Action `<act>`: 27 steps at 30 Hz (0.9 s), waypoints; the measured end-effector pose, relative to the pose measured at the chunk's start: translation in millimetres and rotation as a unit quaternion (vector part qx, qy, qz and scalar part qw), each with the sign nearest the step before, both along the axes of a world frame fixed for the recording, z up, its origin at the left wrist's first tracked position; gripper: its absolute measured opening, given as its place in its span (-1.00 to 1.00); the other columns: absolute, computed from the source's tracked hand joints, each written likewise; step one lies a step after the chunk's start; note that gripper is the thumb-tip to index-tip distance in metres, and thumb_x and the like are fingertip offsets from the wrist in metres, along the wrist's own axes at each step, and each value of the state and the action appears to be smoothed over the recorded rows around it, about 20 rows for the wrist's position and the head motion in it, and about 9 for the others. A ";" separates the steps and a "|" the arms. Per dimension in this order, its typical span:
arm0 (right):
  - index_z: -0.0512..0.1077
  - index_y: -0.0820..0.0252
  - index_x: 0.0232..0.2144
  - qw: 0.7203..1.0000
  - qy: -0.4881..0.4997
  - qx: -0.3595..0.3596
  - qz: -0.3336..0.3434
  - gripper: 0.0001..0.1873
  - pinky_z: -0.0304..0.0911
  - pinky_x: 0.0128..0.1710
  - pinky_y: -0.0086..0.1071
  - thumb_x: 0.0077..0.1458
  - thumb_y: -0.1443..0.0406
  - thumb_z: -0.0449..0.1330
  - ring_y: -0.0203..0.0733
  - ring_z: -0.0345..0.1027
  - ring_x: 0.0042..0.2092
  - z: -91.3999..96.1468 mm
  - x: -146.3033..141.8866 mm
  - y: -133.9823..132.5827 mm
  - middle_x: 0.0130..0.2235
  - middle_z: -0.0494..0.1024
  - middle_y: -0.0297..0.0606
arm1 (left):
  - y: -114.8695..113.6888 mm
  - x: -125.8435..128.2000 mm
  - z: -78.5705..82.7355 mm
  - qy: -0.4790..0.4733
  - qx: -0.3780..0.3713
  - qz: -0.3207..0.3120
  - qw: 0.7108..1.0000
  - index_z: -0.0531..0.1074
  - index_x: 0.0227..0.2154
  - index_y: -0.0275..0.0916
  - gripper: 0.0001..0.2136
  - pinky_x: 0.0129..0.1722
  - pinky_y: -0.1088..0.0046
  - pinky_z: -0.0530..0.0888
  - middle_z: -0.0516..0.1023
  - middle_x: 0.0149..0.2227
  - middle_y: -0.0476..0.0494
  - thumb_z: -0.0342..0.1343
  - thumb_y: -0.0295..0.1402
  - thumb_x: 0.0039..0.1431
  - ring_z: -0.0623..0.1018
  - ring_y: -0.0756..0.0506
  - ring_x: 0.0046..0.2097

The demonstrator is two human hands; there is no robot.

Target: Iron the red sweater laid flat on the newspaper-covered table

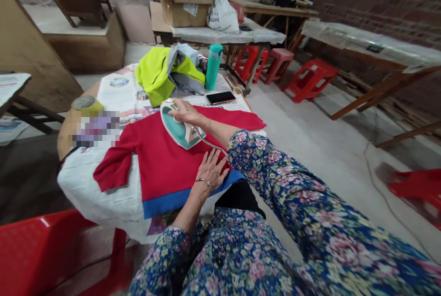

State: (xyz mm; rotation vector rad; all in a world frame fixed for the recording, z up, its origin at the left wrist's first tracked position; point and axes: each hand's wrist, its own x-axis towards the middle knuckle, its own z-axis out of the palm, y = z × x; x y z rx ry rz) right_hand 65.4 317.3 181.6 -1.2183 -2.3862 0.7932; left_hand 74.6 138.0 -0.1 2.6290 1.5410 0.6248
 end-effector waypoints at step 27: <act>0.41 0.21 0.39 0.991 -0.050 -0.033 0.118 -0.49 0.51 0.11 -0.20 0.47 0.30 0.27 -0.08 0.59 -0.07 4.7 9.8 -60.0 0.15 0.65 -0.06 | -2.6 0.2 -8.4 0.016 -0.035 -0.004 0.999 0.53 0.43 -0.07 -0.51 0.59 -0.03 0.42 0.57 0.49 -0.32 0.09 -0.42 0.53 0.51 -0.30 0.54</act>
